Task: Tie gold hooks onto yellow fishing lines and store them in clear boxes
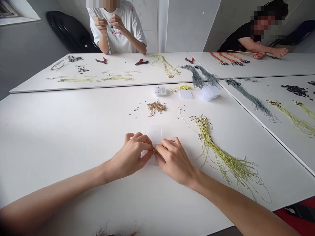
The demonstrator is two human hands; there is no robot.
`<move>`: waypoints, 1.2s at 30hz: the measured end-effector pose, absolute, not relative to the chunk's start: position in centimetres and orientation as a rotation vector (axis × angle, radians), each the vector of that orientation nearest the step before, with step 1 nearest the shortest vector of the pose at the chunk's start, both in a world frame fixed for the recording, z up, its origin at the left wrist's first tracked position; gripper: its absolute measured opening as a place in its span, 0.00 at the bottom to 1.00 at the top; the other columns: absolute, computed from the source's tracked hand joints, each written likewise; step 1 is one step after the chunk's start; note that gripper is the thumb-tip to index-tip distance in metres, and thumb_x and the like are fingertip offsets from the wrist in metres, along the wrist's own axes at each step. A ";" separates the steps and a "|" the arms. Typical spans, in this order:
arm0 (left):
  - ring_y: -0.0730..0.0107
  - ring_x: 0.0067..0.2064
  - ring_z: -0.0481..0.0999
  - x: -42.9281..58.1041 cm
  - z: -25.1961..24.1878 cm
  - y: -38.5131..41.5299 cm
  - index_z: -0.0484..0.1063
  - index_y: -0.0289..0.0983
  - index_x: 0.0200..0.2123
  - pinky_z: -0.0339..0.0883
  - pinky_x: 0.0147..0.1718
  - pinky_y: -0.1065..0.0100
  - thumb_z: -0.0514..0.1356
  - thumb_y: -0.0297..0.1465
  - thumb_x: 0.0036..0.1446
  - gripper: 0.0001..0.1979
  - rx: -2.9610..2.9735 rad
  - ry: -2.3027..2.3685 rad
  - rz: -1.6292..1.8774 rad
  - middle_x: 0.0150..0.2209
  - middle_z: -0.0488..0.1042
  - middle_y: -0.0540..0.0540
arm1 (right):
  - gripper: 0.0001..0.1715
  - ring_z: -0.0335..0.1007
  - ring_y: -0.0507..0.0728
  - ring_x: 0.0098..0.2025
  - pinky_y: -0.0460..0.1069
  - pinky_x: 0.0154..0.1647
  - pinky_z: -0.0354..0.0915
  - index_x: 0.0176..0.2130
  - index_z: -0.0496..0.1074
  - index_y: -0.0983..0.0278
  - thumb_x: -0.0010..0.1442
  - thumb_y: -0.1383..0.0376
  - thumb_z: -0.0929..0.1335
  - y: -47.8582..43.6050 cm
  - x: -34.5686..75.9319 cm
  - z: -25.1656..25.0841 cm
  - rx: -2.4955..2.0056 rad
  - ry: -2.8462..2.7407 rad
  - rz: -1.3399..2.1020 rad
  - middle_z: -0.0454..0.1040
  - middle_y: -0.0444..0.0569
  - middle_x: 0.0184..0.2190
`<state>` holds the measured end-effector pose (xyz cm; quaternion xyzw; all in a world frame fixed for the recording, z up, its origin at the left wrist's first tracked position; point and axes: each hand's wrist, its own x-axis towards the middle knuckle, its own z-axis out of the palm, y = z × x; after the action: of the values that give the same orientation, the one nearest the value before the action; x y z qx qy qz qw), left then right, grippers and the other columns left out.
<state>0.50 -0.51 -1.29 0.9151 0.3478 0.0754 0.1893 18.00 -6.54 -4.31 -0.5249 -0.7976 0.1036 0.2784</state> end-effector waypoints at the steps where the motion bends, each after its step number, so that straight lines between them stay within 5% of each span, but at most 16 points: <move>1: 0.65 0.39 0.67 0.5 -1.3 -0.5 0.76 0.38 0.30 0.52 0.46 0.53 0.53 0.27 0.61 0.13 2.576 0.978 0.211 0.35 0.73 0.46 | 0.10 0.64 0.55 0.34 0.52 0.43 0.59 0.39 0.73 0.62 0.64 0.73 0.63 -6.5 18.0 -4.4 -1.400 -2.141 0.267 0.71 0.46 0.30; 36: 0.64 0.39 0.67 0.7 -0.8 -0.5 0.79 0.42 0.27 0.48 0.48 0.50 0.59 0.30 0.58 0.10 2.587 1.145 0.333 0.33 0.73 0.47 | 0.12 0.60 0.52 0.28 0.50 0.38 0.56 0.28 0.68 0.63 0.60 0.76 0.64 -5.8 17.5 -5.3 -1.396 -2.013 0.335 0.65 0.42 0.24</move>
<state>0.67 -0.51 -0.82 0.8985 0.3975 0.1156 0.1460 17.52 -5.80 -5.29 -0.5334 -0.7691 0.1278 0.3281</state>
